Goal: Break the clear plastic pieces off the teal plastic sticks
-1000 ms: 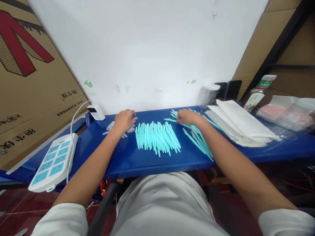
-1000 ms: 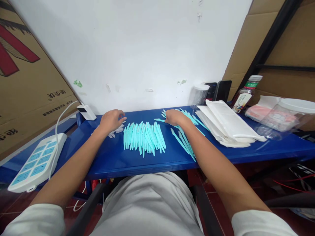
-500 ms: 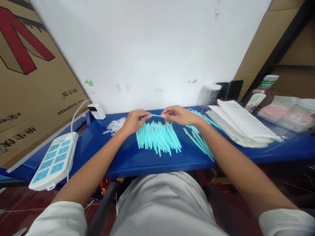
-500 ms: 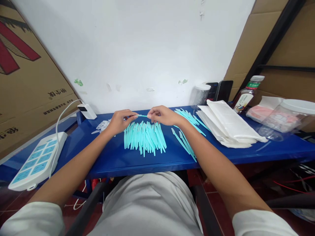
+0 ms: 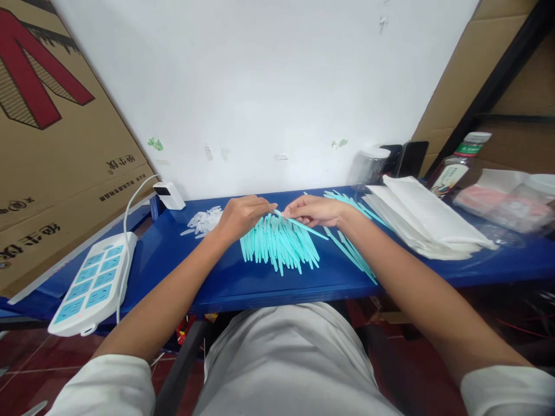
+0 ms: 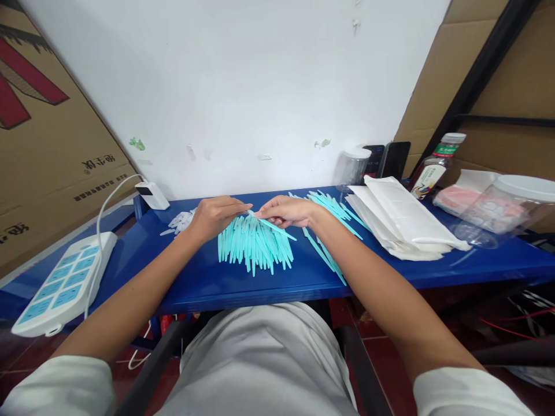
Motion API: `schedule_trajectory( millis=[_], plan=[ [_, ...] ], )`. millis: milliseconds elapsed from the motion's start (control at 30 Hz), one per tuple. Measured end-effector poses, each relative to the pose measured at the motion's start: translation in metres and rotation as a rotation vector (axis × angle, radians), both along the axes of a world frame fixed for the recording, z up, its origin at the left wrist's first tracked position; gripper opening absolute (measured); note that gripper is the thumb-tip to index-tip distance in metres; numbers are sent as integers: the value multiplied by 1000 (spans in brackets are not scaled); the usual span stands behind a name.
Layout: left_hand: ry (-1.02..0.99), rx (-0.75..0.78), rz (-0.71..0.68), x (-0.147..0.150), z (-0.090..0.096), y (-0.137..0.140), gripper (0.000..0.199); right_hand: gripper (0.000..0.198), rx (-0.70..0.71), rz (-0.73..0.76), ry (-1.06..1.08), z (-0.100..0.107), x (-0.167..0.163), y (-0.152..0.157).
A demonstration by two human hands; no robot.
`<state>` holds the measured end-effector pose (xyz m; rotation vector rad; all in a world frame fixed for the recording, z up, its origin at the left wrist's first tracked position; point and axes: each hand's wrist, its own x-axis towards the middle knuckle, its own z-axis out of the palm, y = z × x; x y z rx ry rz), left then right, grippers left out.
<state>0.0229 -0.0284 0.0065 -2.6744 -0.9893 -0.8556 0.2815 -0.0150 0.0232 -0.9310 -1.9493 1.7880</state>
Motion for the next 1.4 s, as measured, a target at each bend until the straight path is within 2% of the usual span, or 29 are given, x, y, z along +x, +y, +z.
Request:
schedule_trajectory(
  millis=[167, 267, 433, 567, 733, 833, 900, 1000, 1100, 1233, 1400],
  plan=[
    [44, 34, 38, -1, 1, 0, 39, 38, -82, 42, 4, 4, 9, 6],
    [54, 54, 110, -16, 5, 7, 41, 32, -46, 61, -24, 8, 14, 6],
    [92, 94, 431, -45, 18, 17, 40, 36, 193, -61, -208, 10, 15, 1],
    [167, 37, 551, -48, 20, 19, 31, 39, 390, -85, -417, 6, 9, -3],
    [261, -108, 571, -46, 17, 20, 20, 35, 487, -76, -525, 1, 4, -4],
    [301, -208, 569, -49, 16, 22, 16, 34, 549, -135, -638, -3, 6, 3],
    [317, -274, 555, -51, 16, 22, 14, 35, 604, -214, -729, -5, 10, 10],
    [319, -358, 531, -53, 16, 22, 16, 31, 713, -425, -901, -7, 20, 20],
    [325, -372, 538, -53, 17, 21, 15, 29, 745, -581, -1062, -6, 33, 27],
    [366, -339, 541, -54, 16, 23, 12, 39, 648, -451, -1191, -8, 42, 33],
    [319, -236, 553, -53, 12, 26, 14, 30, 656, -317, -1208, -13, 38, 35]
  ],
)
